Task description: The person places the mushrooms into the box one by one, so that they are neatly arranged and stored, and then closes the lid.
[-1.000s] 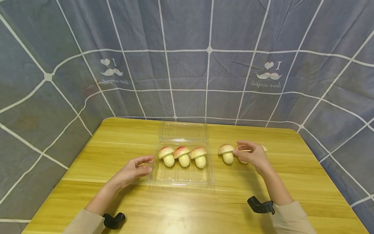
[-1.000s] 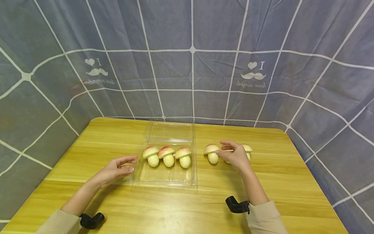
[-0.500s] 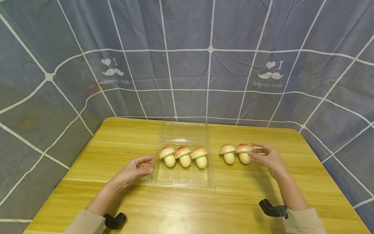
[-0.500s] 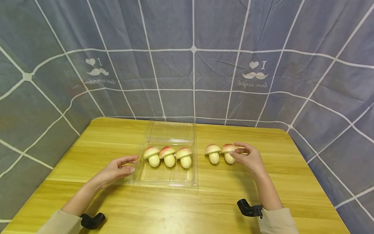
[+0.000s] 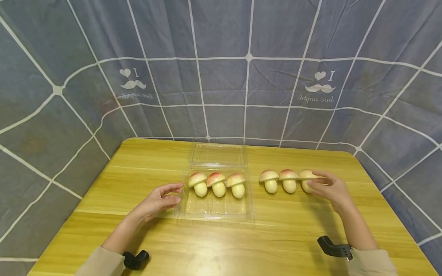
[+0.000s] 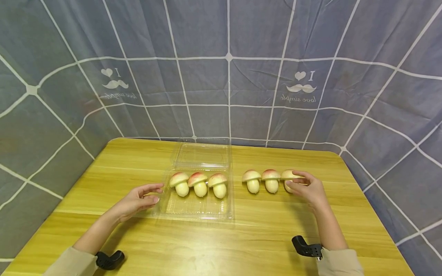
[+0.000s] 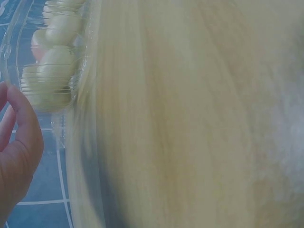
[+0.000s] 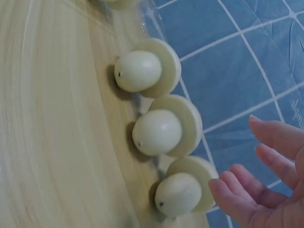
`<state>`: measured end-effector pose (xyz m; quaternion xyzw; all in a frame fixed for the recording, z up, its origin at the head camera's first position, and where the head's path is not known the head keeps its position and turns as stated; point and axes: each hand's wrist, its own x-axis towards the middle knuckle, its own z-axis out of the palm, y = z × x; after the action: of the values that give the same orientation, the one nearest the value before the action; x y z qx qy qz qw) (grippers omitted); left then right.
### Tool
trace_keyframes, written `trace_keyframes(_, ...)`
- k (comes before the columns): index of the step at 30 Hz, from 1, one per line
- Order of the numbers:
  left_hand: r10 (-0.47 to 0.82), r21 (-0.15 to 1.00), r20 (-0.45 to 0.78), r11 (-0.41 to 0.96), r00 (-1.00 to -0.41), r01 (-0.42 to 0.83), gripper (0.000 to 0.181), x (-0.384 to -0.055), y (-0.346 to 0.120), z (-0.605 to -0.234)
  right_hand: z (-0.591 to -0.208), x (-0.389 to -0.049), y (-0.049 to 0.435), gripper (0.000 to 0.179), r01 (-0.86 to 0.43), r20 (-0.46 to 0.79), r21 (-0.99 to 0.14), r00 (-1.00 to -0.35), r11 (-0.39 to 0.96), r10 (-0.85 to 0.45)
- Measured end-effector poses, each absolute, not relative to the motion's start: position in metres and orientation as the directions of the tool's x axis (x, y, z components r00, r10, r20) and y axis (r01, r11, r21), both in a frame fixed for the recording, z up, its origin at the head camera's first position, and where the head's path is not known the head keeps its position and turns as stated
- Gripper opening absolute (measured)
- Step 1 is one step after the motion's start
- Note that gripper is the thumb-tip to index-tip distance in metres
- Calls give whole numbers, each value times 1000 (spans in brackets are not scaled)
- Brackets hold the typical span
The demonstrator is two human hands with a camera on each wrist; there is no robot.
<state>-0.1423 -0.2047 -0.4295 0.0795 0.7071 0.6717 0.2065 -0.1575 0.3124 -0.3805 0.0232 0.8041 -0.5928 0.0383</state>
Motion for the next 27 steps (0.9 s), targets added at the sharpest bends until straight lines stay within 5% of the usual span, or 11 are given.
trace_keyframes(27, 386, 984, -176, 79, -905, -157, 61, -142, -204, -430, -412, -172, 332, 73, 155, -138, -913, -988, 378, 73)
